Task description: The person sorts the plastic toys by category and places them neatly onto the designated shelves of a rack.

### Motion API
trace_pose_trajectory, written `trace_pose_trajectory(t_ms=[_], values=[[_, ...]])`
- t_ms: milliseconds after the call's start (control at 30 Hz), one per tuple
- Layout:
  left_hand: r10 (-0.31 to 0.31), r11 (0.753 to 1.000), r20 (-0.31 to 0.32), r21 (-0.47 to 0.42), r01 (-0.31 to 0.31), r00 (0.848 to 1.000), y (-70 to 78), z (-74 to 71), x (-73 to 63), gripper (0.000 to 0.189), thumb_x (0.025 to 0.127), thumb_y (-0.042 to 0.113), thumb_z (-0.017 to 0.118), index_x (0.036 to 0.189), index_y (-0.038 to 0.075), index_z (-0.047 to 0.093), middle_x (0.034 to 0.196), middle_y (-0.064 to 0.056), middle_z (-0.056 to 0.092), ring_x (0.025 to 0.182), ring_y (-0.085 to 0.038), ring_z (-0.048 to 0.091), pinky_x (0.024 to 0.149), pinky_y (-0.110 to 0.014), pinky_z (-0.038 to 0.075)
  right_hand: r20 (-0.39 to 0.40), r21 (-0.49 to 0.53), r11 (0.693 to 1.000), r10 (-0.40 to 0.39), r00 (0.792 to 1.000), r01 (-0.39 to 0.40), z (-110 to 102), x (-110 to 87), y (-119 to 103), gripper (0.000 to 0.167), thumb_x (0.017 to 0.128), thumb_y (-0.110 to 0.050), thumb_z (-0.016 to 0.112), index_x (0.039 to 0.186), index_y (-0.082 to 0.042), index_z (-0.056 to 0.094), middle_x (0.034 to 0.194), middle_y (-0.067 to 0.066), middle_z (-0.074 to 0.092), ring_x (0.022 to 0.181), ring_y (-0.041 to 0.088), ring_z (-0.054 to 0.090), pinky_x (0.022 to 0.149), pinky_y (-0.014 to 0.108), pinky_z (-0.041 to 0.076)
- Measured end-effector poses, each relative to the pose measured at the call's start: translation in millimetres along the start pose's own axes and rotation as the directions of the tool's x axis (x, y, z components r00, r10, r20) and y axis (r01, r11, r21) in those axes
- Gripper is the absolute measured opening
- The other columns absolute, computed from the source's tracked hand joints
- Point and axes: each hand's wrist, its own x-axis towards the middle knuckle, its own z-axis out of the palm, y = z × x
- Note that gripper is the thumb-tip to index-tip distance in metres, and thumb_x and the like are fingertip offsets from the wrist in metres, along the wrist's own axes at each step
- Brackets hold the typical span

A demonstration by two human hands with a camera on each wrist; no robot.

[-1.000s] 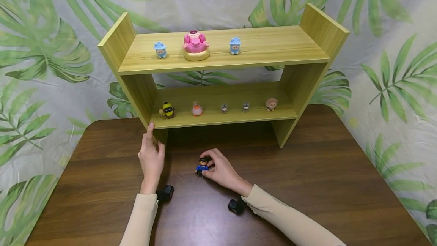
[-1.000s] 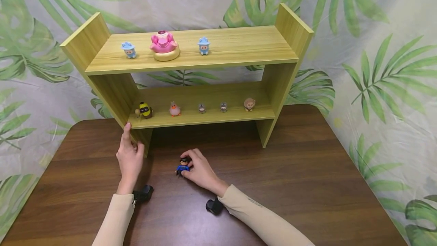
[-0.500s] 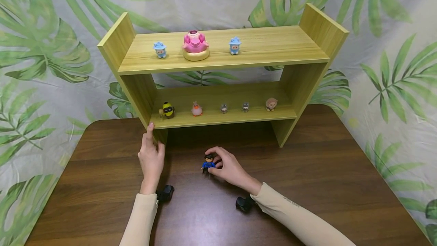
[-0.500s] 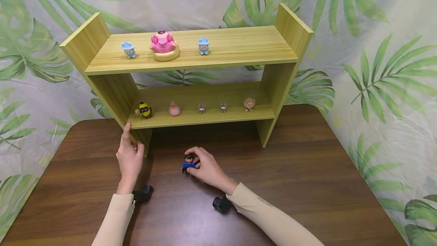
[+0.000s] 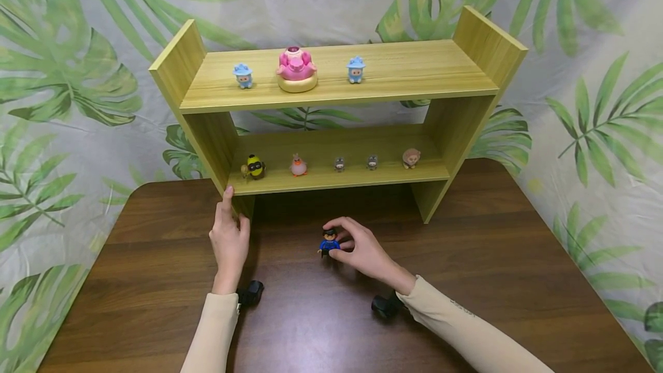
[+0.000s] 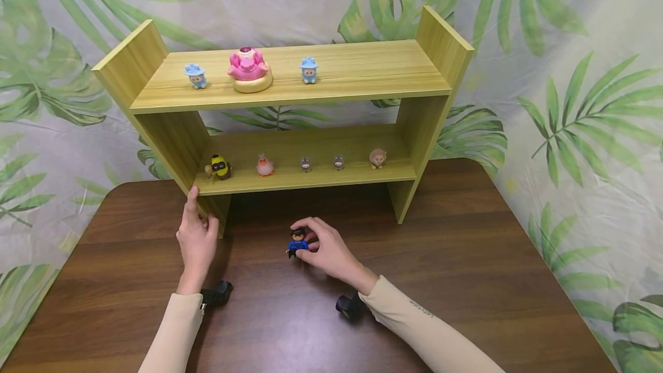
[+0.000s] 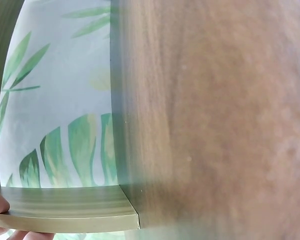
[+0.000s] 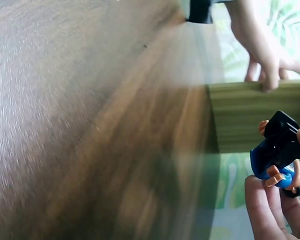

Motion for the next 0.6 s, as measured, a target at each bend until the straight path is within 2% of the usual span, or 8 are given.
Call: trace_pose_trajectory(t_ms=[267, 500, 600], values=[[-0.004, 1.000, 0.008, 0.001, 0.004, 1.000, -0.1, -0.4, 0.0, 0.084, 0.083, -0.011, 0.050, 0.146, 0.038, 0.025, 0.087, -0.018, 0.047, 0.053, -0.020, 0.026, 0.045, -0.035, 0.023, -0.017, 0.061, 0.998, -0.010, 1.000, 0.011, -19, -3.0, -8, 0.046, 0.082, 0.004, 0.071, 0.125, -0.002, 0.055, 0.116, 0.014, 0.056, 0.101, 0.031, 0.059, 0.085, 0.040, 0.050], [0.003, 1.000, -0.004, 0.001, -0.003, 1.000, 0.4, 0.0, 0.2, 0.083, 0.083, -0.010, 0.050, 0.147, 0.037, 0.026, 0.087, -0.018, 0.047, 0.054, -0.021, 0.027, 0.045, -0.036, 0.023, -0.024, 0.042, 0.999, -0.020, 1.000, 0.021, -38, -11.8, -48, 0.042, 0.083, 0.008, 0.067, 0.123, 0.005, 0.054, 0.115, 0.021, 0.055, 0.100, 0.036, 0.058, 0.084, 0.043, 0.050], [0.008, 1.000, -0.011, 0.003, -0.008, 1.000, -0.2, 0.5, 0.1, 0.084, 0.082, -0.011, 0.050, 0.147, 0.037, 0.025, 0.086, -0.017, 0.047, 0.054, -0.020, 0.027, 0.045, -0.036, 0.023, -0.034, 0.032, 0.999, -0.030, 0.999, 0.031, -42, -12.1, -42, 0.043, 0.083, 0.007, 0.067, 0.123, 0.002, 0.055, 0.116, 0.019, 0.056, 0.101, 0.034, 0.058, 0.083, 0.041, 0.051]])
